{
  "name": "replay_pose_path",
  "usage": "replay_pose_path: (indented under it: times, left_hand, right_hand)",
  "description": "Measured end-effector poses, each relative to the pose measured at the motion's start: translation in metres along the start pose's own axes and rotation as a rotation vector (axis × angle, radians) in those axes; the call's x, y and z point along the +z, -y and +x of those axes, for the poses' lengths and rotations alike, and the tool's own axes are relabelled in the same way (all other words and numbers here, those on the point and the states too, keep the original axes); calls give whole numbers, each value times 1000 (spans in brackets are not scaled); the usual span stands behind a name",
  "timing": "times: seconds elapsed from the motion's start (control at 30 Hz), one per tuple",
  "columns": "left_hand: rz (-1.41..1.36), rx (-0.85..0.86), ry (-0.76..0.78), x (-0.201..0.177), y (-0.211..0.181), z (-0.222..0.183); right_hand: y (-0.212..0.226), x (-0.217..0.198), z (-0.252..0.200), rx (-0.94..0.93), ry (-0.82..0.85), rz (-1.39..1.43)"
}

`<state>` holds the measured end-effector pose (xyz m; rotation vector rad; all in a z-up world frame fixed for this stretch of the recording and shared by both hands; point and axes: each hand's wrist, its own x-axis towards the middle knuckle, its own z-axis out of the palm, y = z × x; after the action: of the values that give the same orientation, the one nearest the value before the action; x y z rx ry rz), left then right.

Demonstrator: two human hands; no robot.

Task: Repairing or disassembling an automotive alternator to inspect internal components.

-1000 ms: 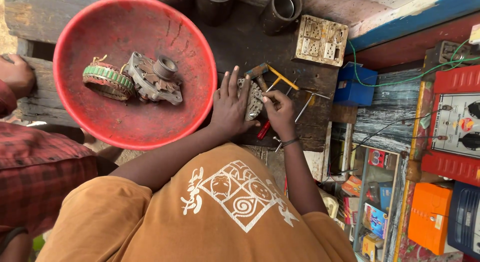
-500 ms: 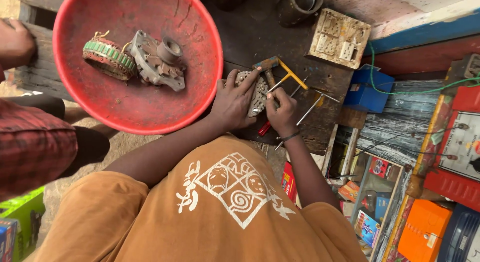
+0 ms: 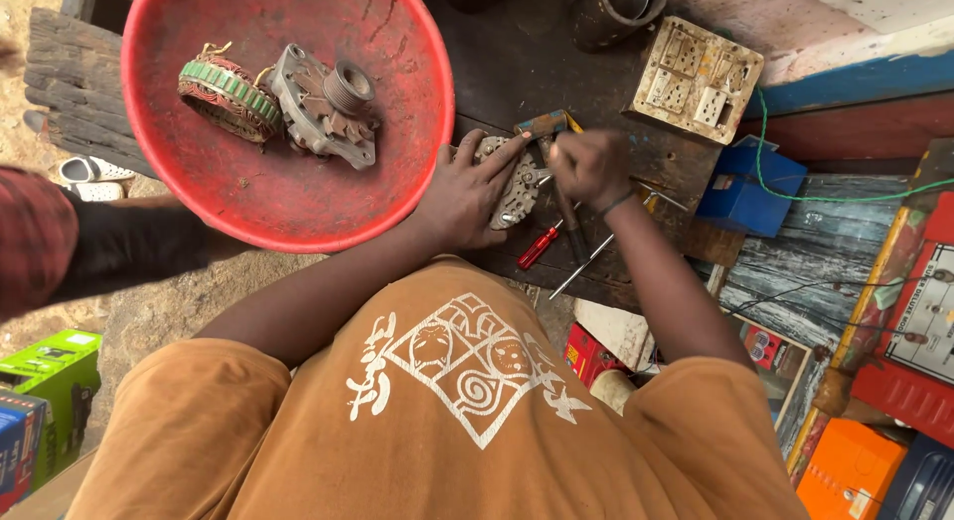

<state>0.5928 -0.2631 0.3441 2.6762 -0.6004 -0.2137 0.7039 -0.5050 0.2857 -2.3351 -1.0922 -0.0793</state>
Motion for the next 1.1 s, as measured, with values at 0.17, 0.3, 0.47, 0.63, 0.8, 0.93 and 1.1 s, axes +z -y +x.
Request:
replay_pose_path:
  times: [0.17, 0.3, 0.47, 0.63, 0.8, 0.93, 1.1]
  left_hand:
    - [36, 18, 35, -6, 0, 1]
    - [5, 29, -56, 5, 5, -1]
    - [-26, -36, -149, 20, 4, -8]
    - [-18, 4, -197, 23, 7, -5]
    - [20, -65, 154, 37, 12, -3]
    - [-113, 62, -226, 86, 30, -2]
    - [-370, 63, -332, 111, 26, 15]
  right_hand:
    - [-33, 52, 47, 224, -178, 236]
    - [5, 71, 98, 513, -334, 592]
    - [53, 54, 116, 563, -189, 428]
    - [81, 47, 117, 656, -207, 265]
    - [113, 64, 116, 595, -187, 476]
    - [161, 28, 107, 483, -45, 299]
    - [192, 15, 64, 47, -339, 105]
